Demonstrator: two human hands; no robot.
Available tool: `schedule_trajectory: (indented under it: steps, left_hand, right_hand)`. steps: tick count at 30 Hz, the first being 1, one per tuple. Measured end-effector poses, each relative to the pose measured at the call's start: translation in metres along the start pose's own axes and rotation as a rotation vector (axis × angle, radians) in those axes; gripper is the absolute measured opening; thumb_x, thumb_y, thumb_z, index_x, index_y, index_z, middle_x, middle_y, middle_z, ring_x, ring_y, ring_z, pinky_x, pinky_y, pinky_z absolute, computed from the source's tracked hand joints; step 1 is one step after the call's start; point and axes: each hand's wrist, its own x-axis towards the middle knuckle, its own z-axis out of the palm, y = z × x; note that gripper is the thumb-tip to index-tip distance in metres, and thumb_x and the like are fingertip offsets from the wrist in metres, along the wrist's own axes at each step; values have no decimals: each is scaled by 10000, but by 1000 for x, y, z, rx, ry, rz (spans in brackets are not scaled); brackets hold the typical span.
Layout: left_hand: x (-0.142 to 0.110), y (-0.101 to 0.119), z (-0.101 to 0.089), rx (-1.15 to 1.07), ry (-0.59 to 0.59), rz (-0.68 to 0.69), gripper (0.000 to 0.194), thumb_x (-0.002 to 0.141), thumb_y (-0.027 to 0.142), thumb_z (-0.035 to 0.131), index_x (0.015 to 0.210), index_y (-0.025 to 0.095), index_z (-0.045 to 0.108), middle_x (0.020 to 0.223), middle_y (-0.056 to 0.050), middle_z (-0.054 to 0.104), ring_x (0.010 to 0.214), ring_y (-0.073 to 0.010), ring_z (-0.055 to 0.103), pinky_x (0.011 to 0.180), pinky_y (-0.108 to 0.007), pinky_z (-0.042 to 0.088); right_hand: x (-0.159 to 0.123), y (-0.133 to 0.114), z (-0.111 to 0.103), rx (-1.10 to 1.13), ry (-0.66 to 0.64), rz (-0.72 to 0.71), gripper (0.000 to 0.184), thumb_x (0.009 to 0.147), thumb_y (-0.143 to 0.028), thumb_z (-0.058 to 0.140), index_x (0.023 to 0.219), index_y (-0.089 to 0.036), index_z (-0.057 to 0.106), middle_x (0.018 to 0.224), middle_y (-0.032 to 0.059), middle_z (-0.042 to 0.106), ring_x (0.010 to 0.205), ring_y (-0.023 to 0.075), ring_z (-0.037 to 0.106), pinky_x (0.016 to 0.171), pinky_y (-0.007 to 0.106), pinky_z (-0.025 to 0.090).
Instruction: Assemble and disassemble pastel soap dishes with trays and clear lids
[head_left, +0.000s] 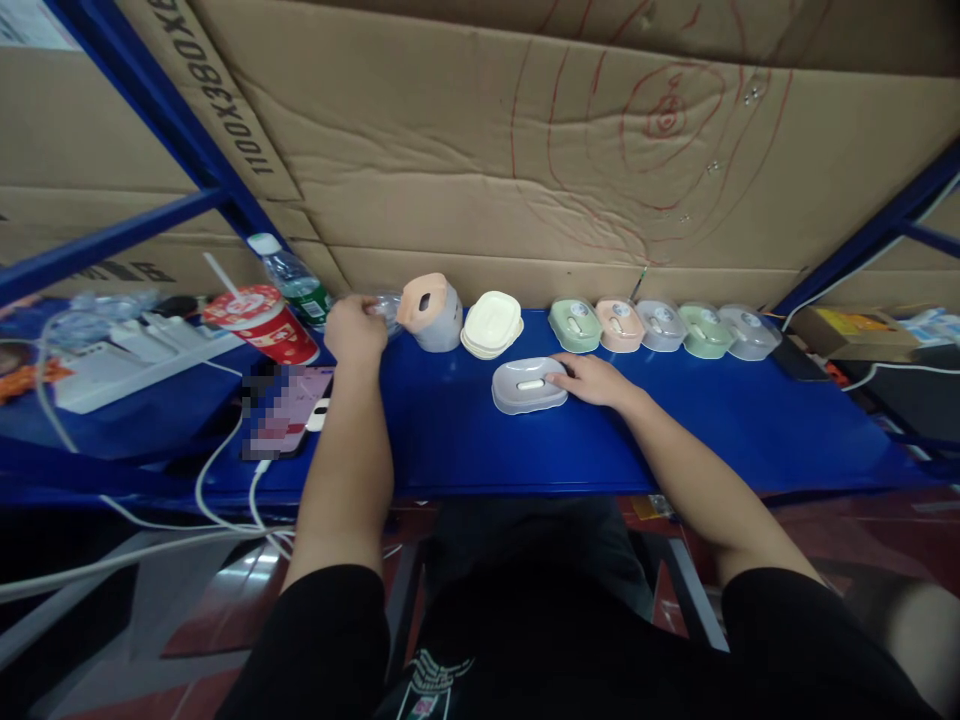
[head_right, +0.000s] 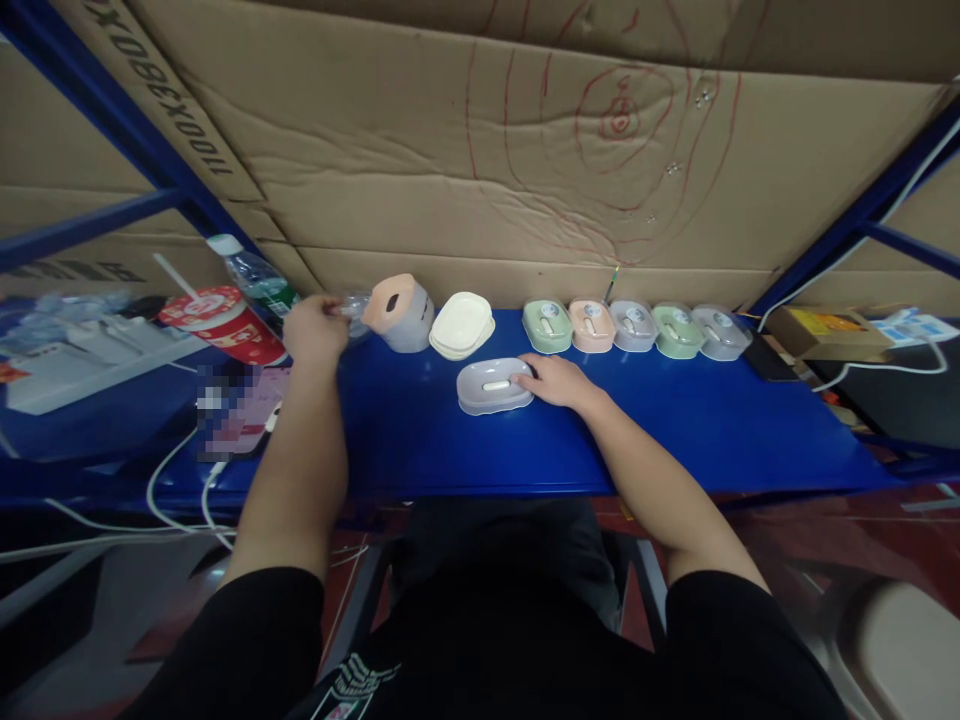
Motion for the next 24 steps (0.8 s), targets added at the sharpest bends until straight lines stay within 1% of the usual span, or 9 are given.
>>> schedule_trajectory:
  steps: [6,11,15,19,22,24]
  left_hand:
    - [-3,7,-2,-50,11,-33,247,898,145,611,1091,200,755,1237,-182,757,1190,-398,692,1060,-600,510]
    - [-4,9,-2,-88,74,-37,216,908,140,580,1058,201,722,1254,-186,733,1241,-393,662,1106,-587,486]
    - [-4,8,-3,-157,118,3,178,908,140,586,1040,212,680,1268,-184,703,1289,-392,639,1143,-605,470]
    - [-6,10,-5,-220,186,31,236,918,143,597,1136,210,659,1309,-179,683,1352,-380,601,1192,-600,450]
    - [-9,17,-9,-246,228,76,267,946,134,580,1188,202,670,1322,-183,669,1369,-381,596,1211,-590,436]
    - [-14,27,-12,-249,238,146,283,958,130,575,1208,205,682,1300,-170,681,1352,-362,610,1213,-562,443]
  right_hand:
    - [-1,-1,-1,-13,0,-1,522,1092,-551,553,1498,-243,663,1292,103,829,1135,317,785,927,392,567]
    - [-1,-1,0,-11,-3,-6,526,1096,-562,542,1498,-245,662,1281,98,831,1119,307,790,908,381,565]
    - [0,0,0,-3,-1,-7,532,1092,-576,541,1494,-251,666,1272,96,834,1123,312,789,914,389,567]
    - [0,0,0,-4,2,-6,524,1089,-570,542,1489,-256,669,1281,94,831,1139,321,785,928,403,569]
    - [0,-1,0,-11,1,3,539,1088,-585,540,1493,-254,668,1271,97,831,1133,330,783,924,413,573]
    - [-1,-2,-1,-20,15,25,588,1081,-629,537,1505,-242,662,1250,113,831,1127,337,779,922,420,577]
